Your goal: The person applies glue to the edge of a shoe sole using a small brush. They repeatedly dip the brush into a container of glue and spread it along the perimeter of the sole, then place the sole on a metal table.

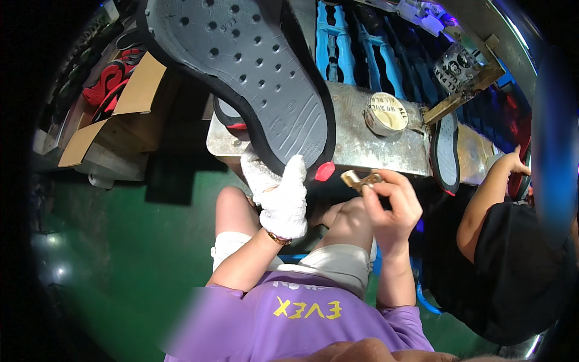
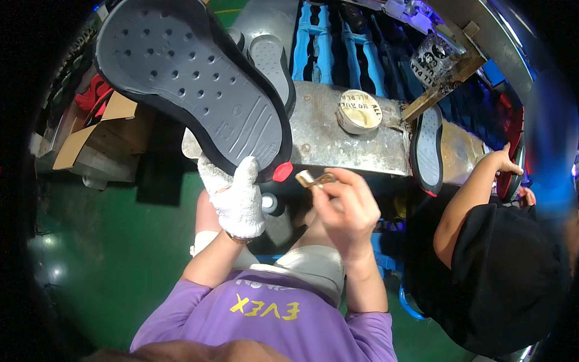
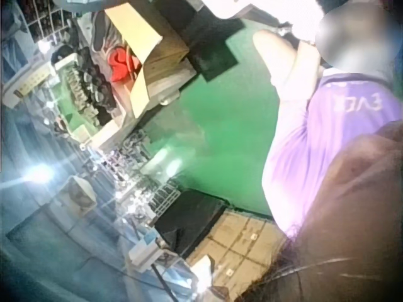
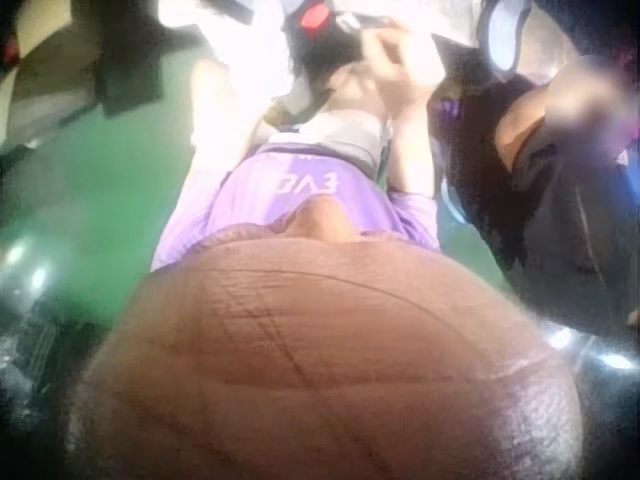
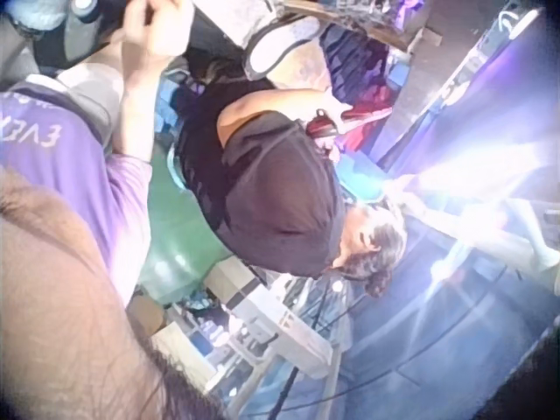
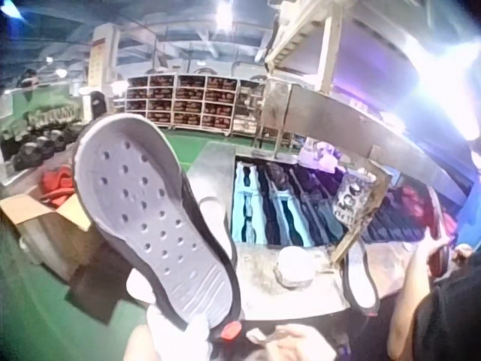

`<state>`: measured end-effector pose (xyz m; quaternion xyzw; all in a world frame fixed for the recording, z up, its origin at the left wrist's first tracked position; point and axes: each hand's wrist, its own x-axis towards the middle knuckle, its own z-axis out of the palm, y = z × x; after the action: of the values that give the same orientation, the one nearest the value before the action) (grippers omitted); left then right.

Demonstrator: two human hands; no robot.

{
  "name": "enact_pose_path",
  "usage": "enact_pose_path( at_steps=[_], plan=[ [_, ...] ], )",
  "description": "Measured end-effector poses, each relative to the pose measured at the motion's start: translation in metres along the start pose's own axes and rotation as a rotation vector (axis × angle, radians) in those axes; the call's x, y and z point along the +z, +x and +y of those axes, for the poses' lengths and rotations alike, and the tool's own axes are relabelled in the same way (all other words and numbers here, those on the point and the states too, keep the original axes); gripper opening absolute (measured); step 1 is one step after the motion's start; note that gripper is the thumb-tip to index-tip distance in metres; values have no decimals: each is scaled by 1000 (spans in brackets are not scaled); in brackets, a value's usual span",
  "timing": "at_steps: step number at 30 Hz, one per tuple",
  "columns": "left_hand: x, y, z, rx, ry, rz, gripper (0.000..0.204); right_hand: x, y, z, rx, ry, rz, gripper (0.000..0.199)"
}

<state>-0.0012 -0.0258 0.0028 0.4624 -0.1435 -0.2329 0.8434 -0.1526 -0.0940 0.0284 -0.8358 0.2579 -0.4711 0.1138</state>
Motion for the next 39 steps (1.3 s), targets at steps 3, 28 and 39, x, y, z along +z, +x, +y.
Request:
enact_pose_path(
  at_steps=[3,28,39],
  plan=[
    [-8,-4,-8,42,117,-12,68,11,-8,-13,18,43,-38,17],
    [-19,-19,-6,70,204,-72,68,15,-17,-9,50,-80,-21,14],
    [-18,-22,-4,-14,90,-62,65,12,-11,-7,-125,63,-249,19]
  ],
)
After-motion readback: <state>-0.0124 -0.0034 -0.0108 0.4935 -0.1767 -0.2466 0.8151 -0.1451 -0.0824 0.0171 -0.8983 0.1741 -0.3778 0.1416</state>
